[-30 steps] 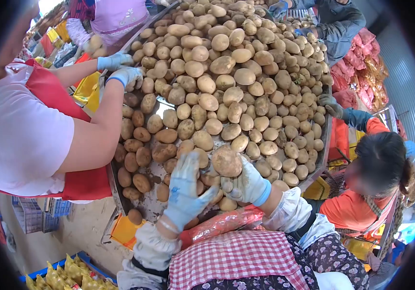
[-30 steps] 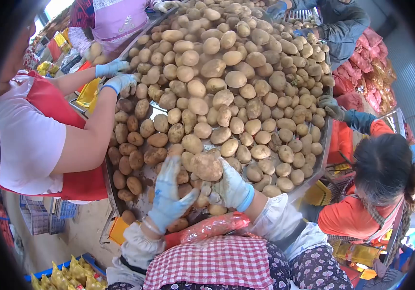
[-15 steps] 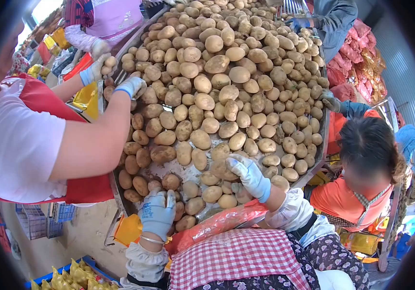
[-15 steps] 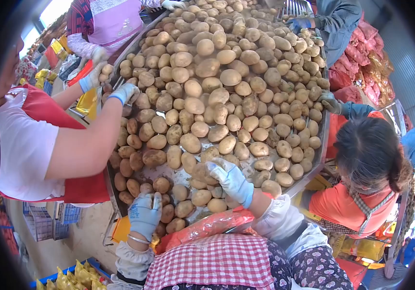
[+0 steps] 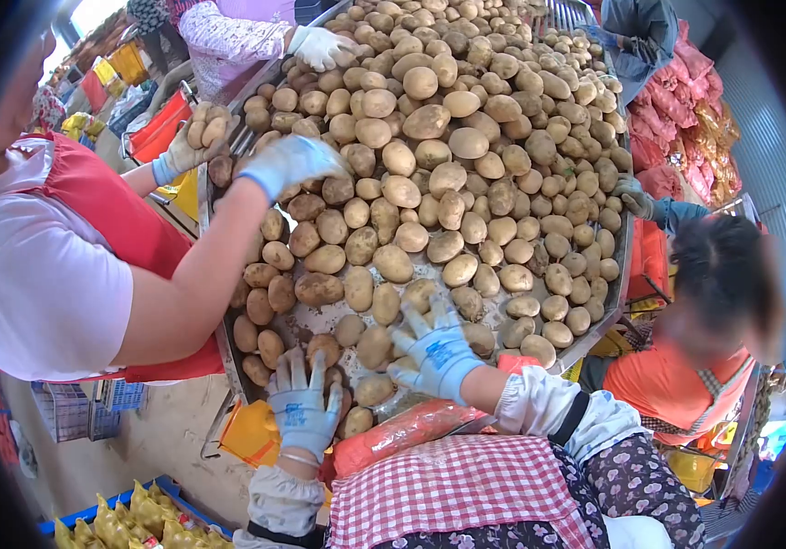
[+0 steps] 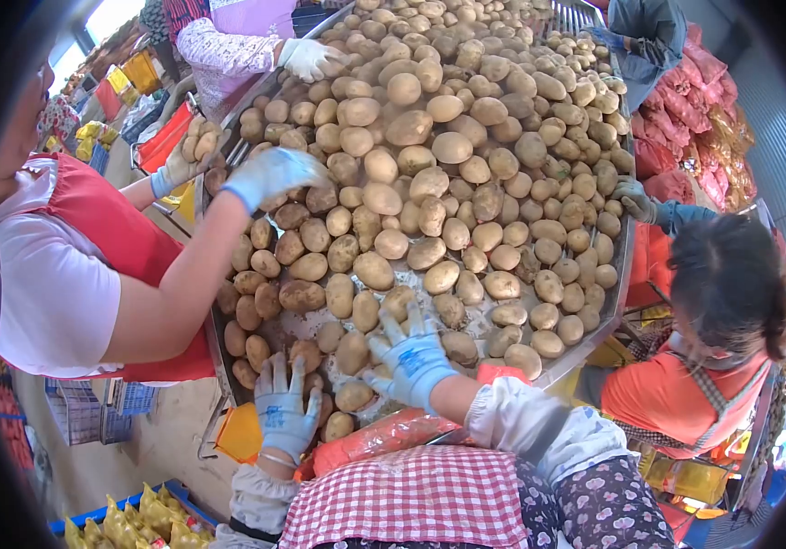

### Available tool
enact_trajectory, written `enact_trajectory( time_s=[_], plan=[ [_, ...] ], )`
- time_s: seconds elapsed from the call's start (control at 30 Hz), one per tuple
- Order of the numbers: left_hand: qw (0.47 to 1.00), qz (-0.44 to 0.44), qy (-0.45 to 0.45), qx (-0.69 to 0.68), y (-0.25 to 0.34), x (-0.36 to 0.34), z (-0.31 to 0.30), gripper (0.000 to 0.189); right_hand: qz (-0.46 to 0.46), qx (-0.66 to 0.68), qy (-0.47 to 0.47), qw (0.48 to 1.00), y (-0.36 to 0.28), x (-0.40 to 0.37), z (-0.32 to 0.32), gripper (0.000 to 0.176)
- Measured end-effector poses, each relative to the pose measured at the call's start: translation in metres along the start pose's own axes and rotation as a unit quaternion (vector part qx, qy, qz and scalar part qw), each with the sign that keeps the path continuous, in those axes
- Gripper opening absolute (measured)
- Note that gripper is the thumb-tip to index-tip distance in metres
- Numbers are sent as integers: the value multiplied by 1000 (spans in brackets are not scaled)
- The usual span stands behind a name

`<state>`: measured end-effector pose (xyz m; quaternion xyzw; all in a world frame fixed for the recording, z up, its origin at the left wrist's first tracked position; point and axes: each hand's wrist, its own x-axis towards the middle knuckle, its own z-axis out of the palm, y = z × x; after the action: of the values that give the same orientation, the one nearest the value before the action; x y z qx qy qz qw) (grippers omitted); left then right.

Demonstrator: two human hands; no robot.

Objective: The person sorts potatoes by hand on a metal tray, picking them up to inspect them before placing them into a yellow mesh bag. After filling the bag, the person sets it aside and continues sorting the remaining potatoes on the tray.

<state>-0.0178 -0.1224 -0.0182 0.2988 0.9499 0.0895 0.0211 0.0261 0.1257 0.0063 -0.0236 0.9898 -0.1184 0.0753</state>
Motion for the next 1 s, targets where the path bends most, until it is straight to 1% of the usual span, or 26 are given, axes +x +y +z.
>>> enact_trajectory(
  time_s=[0.07, 0.1, 0.13, 0.2, 0.23, 0.27, 0.3, 0.33, 0.37, 0.4, 0.43, 0.5, 0.53, 0.57, 0.6, 0.63, 0.67, 0.7, 0.73, 0.77, 0.8, 0.83, 0.87, 0.9, 0.97, 1.0],
  plan=[
    [999, -35, -24, 18, -5, -8, -5, 64, -61, 23, -55, 996, -15, 4, -12, 60],
    [998, -48, -39, -4, -6, -8, -11, 54, -132, 59, -99, 984, -16, 11, -17, 55],
    [998, -49, -39, -4, -4, -8, -22, 54, -133, 60, -99, 984, -14, 17, -21, 55],
    [973, -127, -192, -24, -1, -5, -40, 42, -98, 193, -105, 971, -8, 33, -30, 45],
    [969, -140, -196, -52, -5, -3, -44, 39, -61, 189, -62, 978, 5, 47, -32, 43],
    [968, -145, -197, -53, -10, 1, -40, 39, -65, 189, -65, 978, 15, 52, -19, 43],
    [982, -128, -106, -86, -15, 7, -33, 37, -10, 121, 56, 991, 25, 59, -3, 42],
    [987, -107, -13, -117, -20, 15, -30, 36, 48, 51, 179, 981, 31, 63, 11, 42],
    [990, -73, 29, -113, -13, 30, -37, 43, 12, 123, 123, 985, 19, 51, 9, 42],
    [994, -47, 47, -90, -6, 49, -43, 47, 11, 121, 123, 985, 6, 40, 8, 42],
    [996, -22, 62, -68, 0, 66, -47, 52, -40, 119, 66, 990, -7, 28, 8, 42],
    [990, 11, 113, -82, -2, 98, -30, 60, -128, 117, -34, 984, -10, 26, 3, 40],
    [990, 10, 111, -84, -5, 117, -21, 60, -127, 117, -37, 984, -1, 31, 1, 40],
    [989, -4, 131, -68, -10, 135, -11, 64, -98, 213, 8, 972, 12, 40, -2, 39],
    [987, -19, 150, -51, -12, 143, -2, 68, -68, 307, 53, 948, 24, 50, -6, 39],
    [987, -19, 150, -52, -13, 144, 7, 68, -23, 272, 124, 954, 33, 62, -20, 44],
    [994, -23, 103, -36, -14, 145, 14, 71, -24, 272, 124, 954, 43, 69, -18, 44],
    [998, -27, 55, -20, -13, 144, 15, 73, 39, 166, 167, 971, 51, 75, -15, 49],
    [998, -29, 55, -18, -12, 137, 15, 73, 99, 58, 208, 971, 55, 79, -12, 54],
    [999, -15, 46, -24, -9, 123, 13, 75, 83, -7, 97, 992, 53, 71, -8, 63],
    [999, -2, 37, -31, -6, 108, 8, 77, 81, -6, 98, 992, 43, 64, -8, 63],
    [999, -2, 14, -43, -1, 89, -5, 73, 10, 52, 62, 997, 32, 56, -5, 65],
    [999, -5, 13, -42, -3, 72, -2, 73, -61, 110, 26, 992, 22, 47, -3, 67],
    [999, -14, 18, -35, -8, 55, 3, 71, -61, 112, 24, 992, 15, 38, -3, 67],
    [999, -23, 21, -29, -17, 24, 7, 68, -118, 107, -83, 984, 4, 19, -6, 72],
    [999, -35, 7, -10, -23, 11, 7, 66, -119, 107, -86, 983, 10, 14, -9, 72]
  ],
)
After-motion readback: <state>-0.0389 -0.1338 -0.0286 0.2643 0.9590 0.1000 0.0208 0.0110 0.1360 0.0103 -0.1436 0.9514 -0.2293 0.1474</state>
